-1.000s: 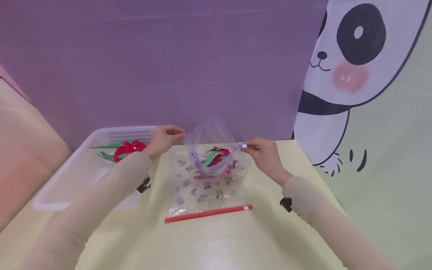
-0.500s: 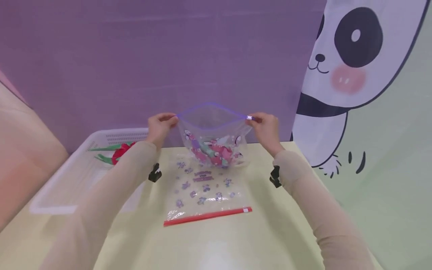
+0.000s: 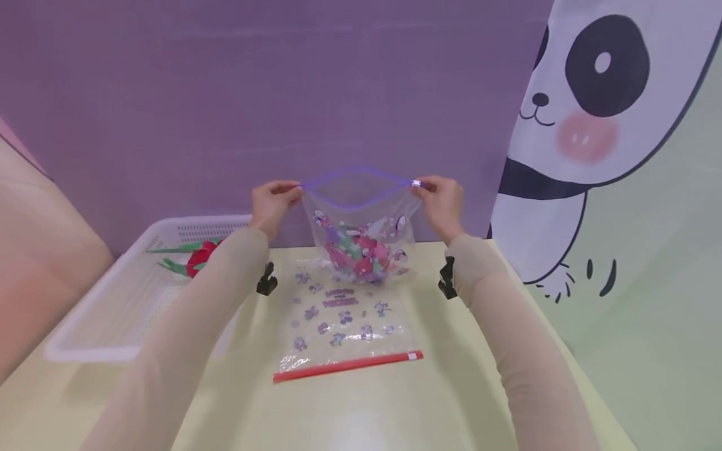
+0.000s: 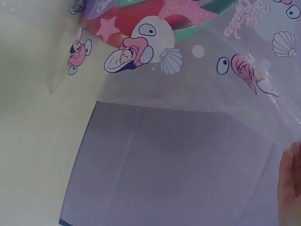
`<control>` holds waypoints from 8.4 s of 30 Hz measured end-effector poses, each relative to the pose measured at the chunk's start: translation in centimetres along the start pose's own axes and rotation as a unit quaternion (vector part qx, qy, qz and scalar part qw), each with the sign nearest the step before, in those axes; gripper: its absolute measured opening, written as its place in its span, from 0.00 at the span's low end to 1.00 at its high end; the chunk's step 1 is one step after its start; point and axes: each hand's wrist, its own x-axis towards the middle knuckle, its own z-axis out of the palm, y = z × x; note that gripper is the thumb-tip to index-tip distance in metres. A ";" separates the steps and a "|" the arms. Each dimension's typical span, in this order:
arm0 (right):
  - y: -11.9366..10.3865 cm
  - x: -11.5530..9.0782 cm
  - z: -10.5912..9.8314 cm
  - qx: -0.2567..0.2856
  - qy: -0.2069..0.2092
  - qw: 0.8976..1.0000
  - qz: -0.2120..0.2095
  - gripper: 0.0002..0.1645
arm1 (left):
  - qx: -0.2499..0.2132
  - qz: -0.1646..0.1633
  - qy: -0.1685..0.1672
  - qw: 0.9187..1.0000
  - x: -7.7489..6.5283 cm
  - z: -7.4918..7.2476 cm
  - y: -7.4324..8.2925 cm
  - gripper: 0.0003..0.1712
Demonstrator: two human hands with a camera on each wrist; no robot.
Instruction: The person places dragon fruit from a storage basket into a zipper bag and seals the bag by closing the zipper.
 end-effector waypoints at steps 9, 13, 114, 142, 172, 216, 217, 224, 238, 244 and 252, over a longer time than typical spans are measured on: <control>-1.9 0.1 -2.4 0.043 0.025 0.999 0.016 0.16 | 0.073 0.107 -0.011 0.991 -0.4 -0.7 3.1 0.10; -2.3 -0.5 -3.5 0.045 0.019 0.999 0.010 0.18 | 0.089 0.102 -0.032 0.990 -1.1 -1.5 4.1 0.11; -0.6 -5.6 -1.7 0.147 -0.107 0.982 0.055 0.19 | 0.300 0.384 -0.245 0.838 -8.1 11.8 2.1 0.09; -0.2 -5.6 -2.1 0.155 -0.118 0.981 0.026 0.04 | 0.247 0.327 -0.317 0.855 -7.0 9.9 1.9 0.09; 0.0 -5.7 -2.3 0.156 -0.120 0.980 0.014 0.03 | 0.248 0.309 -0.297 0.869 -6.5 8.2 2.0 0.07; 0.7 -5.2 -2.3 0.189 -0.126 0.974 0.015 0.17 | 0.258 0.308 -0.282 0.871 -5.0 4.2 1.2 0.06; 0.7 -5.1 -2.3 0.189 -0.125 0.974 0.016 0.17 | 0.258 0.308 -0.282 0.871 -5.0 4.1 1.2 0.06; 0.8 -5.1 -2.4 0.187 -0.124 0.974 0.016 0.18 | 0.254 0.309 -0.282 0.872 -4.9 3.5 1.2 0.07; 0.9 -5.3 -2.6 0.182 -0.126 0.975 0.024 0.17 | 0.256 0.288 -0.276 0.881 -4.9 2.7 1.2 0.06; 1.0 -5.2 -2.6 0.175 -0.125 0.976 0.028 0.16 | 0.255 0.286 -0.273 0.882 -4.8 2.4 1.1 0.06; 1.3 -5.0 -2.6 0.184 -0.126 0.975 0.022 0.18 | 0.258 0.285 -0.274 0.882 -4.6 1.9 0.9 0.06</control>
